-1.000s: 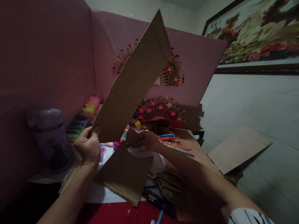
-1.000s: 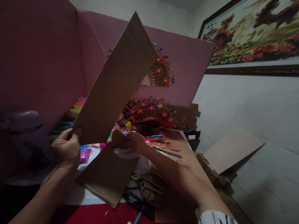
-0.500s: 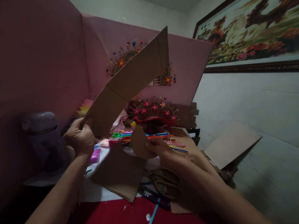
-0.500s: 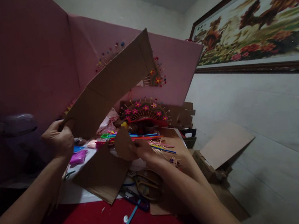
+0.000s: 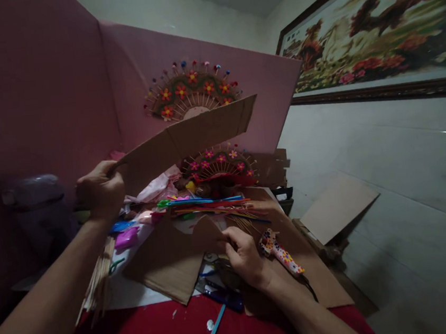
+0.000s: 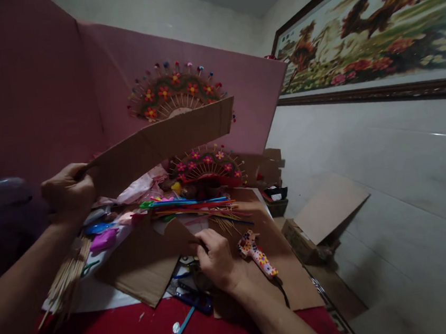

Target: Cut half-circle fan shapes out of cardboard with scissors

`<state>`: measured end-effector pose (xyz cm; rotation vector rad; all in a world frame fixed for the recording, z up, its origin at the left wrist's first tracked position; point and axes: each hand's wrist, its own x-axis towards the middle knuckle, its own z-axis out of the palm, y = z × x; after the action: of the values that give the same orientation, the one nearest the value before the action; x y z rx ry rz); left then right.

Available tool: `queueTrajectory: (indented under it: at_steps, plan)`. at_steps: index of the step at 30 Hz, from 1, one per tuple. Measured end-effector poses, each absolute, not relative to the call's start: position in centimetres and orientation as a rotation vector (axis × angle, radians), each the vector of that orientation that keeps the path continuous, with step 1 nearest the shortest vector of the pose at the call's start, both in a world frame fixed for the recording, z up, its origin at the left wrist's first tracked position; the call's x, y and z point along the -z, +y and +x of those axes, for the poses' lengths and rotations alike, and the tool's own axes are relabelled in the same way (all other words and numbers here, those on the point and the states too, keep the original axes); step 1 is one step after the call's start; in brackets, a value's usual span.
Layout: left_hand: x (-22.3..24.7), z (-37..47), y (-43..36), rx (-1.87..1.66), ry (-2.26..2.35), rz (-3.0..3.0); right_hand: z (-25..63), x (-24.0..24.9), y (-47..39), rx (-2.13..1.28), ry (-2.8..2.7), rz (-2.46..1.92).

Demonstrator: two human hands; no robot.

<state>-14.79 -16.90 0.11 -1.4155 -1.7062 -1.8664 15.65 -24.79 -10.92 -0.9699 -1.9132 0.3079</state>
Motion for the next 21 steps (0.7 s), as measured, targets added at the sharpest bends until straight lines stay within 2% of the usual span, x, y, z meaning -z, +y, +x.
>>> queueTrajectory:
  at_steps: [14,21]
  plan:
    - [5.1,-13.3,-17.2,1.485,-1.299,-1.682,16.2,11.9,-24.7,-0.088,-1.915,-0.840]
    - [6.1,-13.3,-16.7,1.426,-1.380,-1.738,16.1,11.5,-25.1,-0.068,-1.977,-0.807]
